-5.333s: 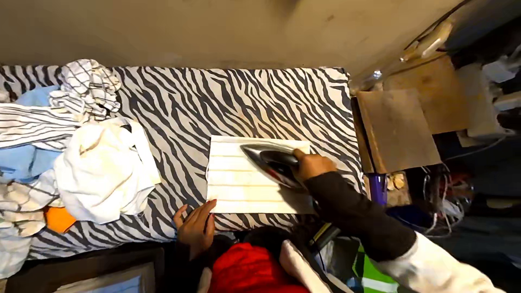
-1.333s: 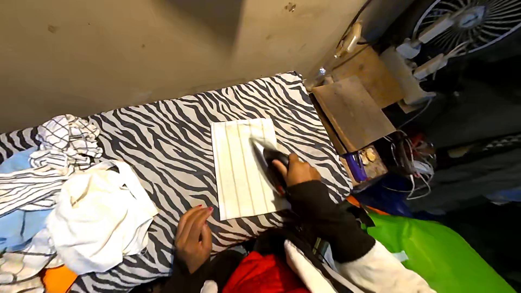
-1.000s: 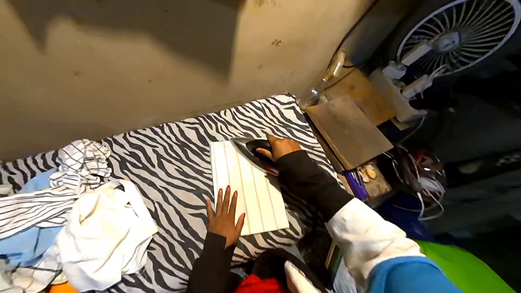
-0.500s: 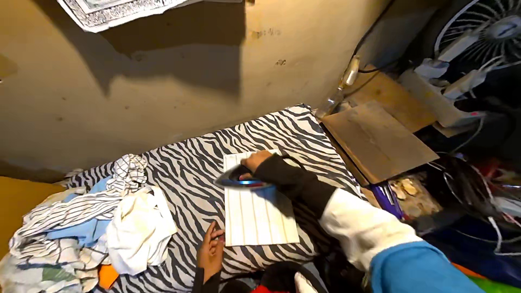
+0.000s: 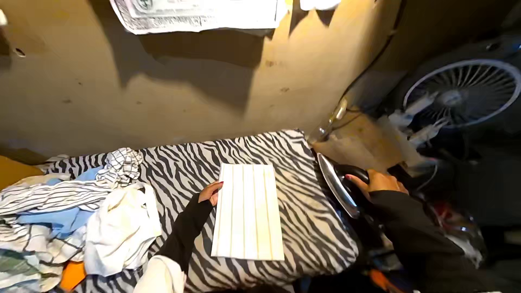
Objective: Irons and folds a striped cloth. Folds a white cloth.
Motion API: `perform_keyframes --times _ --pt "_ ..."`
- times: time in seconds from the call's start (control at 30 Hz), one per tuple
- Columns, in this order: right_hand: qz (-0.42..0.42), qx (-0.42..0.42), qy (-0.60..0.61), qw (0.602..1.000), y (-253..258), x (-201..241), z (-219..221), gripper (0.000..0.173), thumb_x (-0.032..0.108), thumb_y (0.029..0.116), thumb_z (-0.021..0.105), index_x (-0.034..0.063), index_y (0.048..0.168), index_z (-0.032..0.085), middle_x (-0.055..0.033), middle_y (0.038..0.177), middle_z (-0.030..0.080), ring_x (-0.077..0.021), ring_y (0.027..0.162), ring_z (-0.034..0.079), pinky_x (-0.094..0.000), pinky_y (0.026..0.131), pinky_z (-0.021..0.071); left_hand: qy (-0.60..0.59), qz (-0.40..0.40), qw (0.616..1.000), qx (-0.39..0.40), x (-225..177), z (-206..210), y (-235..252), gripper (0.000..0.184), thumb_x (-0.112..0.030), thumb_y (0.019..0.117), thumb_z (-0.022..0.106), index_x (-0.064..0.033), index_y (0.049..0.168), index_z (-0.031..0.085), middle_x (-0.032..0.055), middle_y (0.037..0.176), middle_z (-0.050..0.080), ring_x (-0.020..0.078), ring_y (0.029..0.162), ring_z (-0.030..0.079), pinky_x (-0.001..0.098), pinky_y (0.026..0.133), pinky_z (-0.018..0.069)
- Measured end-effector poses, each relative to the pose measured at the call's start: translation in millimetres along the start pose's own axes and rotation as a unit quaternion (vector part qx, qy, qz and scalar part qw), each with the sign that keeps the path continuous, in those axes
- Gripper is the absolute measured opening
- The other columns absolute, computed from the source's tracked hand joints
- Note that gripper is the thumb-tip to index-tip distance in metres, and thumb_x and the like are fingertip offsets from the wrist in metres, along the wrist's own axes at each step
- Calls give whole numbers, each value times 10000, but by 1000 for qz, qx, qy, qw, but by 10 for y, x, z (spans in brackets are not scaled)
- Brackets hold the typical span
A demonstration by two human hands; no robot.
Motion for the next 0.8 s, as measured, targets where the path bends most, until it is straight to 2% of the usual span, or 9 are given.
perform_keyframes --times 0.13,0.2,0.27,0.4,0.53,0.63,0.67,0.73,0.8 --pt "28 -29 0 999 562 -300 -63 718 512 1024 594 -99 1397 543 -393 1384 550 -542 1358 490 -680 1118 363 114 10 993 33 -179 254 242 363 -4 1037 475 0 1399 461 94 1121 669 118 950 676 319 866 565" --pt "25 -36 0 999 711 -353 -39 707 516 1022 596 -91 1385 565 -384 1379 563 -533 1354 502 -675 1123 363 248 25 962 116 -238 312 272 408 49 1022 441 60 1425 504 143 1442 573 160 1310 559 354 1125 428" --pt "25 -42 2 999 882 -435 33 716 523 1019 597 -98 1374 573 -390 1362 572 -537 1344 510 -682 1117 365 315 41 934 163 -279 378 248 463 68 1005 444 37 1463 496 156 1560 467 189 1448 443 367 1205 340" --pt "22 -91 -19 995 830 -361 22 723 503 1013 616 -89 1417 523 -394 1375 556 -548 1339 509 -694 1096 386 219 -29 974 43 -200 259 216 465 -230 1098 472 -41 1517 398 188 1366 586 211 1181 623 392 1024 502" --pt "-160 -253 -26 954 90 256 179 766 455 940 721 -122 1404 523 -470 1423 440 -691 1345 377 -843 1040 281 128 -15 991 36 -162 255 138 453 -261 1107 444 -66 1513 396 153 1302 615 167 1102 644 364 968 529" --pt "-253 -172 75 949 -694 905 1193 728 528 876 742 -94 1247 675 -416 1434 489 -671 1352 395 -860 1026 276 203 72 969 119 -203 336 4 429 -158 1101 408 31 1485 408 169 1376 566 119 1191 585 314 1050 465" --pt "-274 -138 95 947 -907 1080 1532 707 523 835 771 -92 1178 701 -393 1399 530 -650 1323 441 -837 996 331 235 103 957 133 -262 399 -112 418 -120 1089 417 70 1461 433 199 1403 550 131 1232 560 310 1081 433" --pt "-290 -61 157 942 -1220 1333 1867 639 346 861 795 -167 1213 647 -406 1361 545 -613 1311 473 -746 1061 368 270 145 942 136 -399 476 -456 399 -74 1070 436 104 1426 467 235 1406 543 153 1261 543 307 1100 409" --pt "-295 -4 241 925 -1406 1489 1810 561 189 924 743 -216 1274 575 -411 1255 617 -524 1205 614 -612 1066 471 245 170 948 109 -511 385 -881 395 -62 1068 449 112 1422 470 231 1407 550 137 1269 544 288 1108 409"
Point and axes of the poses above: each hand's wrist, its own y-axis towards the middle knuckle, its own z-axis out of the palm, x = y × z, the point moved 5 cm from there along y, towards the middle knuckle
